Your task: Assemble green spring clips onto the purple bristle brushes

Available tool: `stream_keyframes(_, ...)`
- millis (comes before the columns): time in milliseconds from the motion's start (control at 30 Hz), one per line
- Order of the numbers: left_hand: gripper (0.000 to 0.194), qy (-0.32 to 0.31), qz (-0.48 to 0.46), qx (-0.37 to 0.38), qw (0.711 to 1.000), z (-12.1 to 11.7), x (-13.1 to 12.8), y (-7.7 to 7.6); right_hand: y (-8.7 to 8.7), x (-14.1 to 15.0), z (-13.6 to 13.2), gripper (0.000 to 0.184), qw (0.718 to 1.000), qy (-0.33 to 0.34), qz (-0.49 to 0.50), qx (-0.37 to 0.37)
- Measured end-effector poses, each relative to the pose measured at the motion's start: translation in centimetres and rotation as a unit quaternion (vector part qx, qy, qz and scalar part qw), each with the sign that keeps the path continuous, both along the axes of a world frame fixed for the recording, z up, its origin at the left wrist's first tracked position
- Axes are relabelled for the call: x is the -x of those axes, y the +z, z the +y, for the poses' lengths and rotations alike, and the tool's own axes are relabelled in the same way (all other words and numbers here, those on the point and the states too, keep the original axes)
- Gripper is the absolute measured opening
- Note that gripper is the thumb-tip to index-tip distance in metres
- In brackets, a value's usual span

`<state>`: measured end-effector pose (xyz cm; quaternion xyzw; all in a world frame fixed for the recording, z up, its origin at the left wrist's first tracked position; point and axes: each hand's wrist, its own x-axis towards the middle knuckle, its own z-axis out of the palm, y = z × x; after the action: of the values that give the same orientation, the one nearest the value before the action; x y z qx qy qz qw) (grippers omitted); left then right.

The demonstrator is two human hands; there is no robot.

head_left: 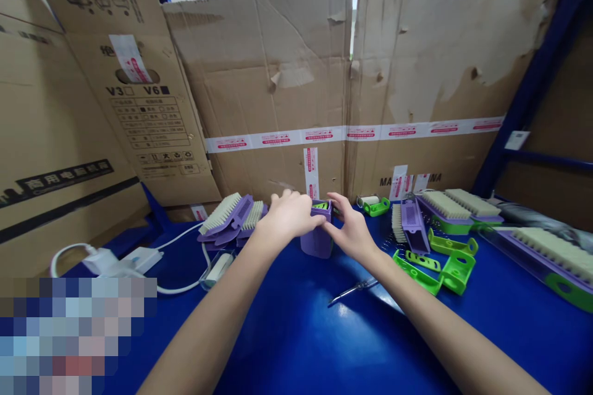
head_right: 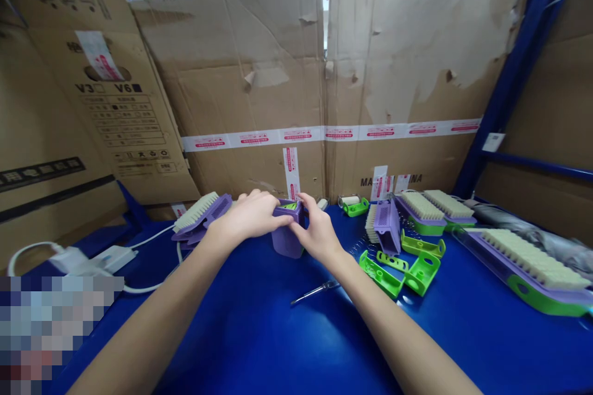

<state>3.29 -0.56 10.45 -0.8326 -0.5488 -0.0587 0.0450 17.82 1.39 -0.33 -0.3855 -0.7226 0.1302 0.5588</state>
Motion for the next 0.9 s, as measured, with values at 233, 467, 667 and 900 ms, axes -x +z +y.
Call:
stream_keyframes(233, 0.060, 0.020, 0.005, -0.003, 1.000, -0.3, -0.7, -0.3, 0.3, -0.1, -0.1, 0.056, 1.000, 0.015, -0.015, -0.010)
stream_keyframes(467, 0.063, -0.030, -0.160, 0.179, 0.970, 2.4, 1.3, -1.1, 0.4, -0.1, -0.2, 0.054, 1.000, 0.024, 0.001, 0.009)
stream_keyframes(667, 0.064, 0.004, -0.141, 0.156, 0.978, 2.8, 0.8, -1.1, 0.4, 0.0, -0.4, 0.056, 0.999, 0.032, 0.006, 0.015)
stream_keyframes(900, 0.045, 0.061, -0.038, 0.123, 0.990, 2.8, -0.1, 0.2, 0.5, 0.2, -0.5, 0.056, 0.999, 0.030, -0.003, 0.021)
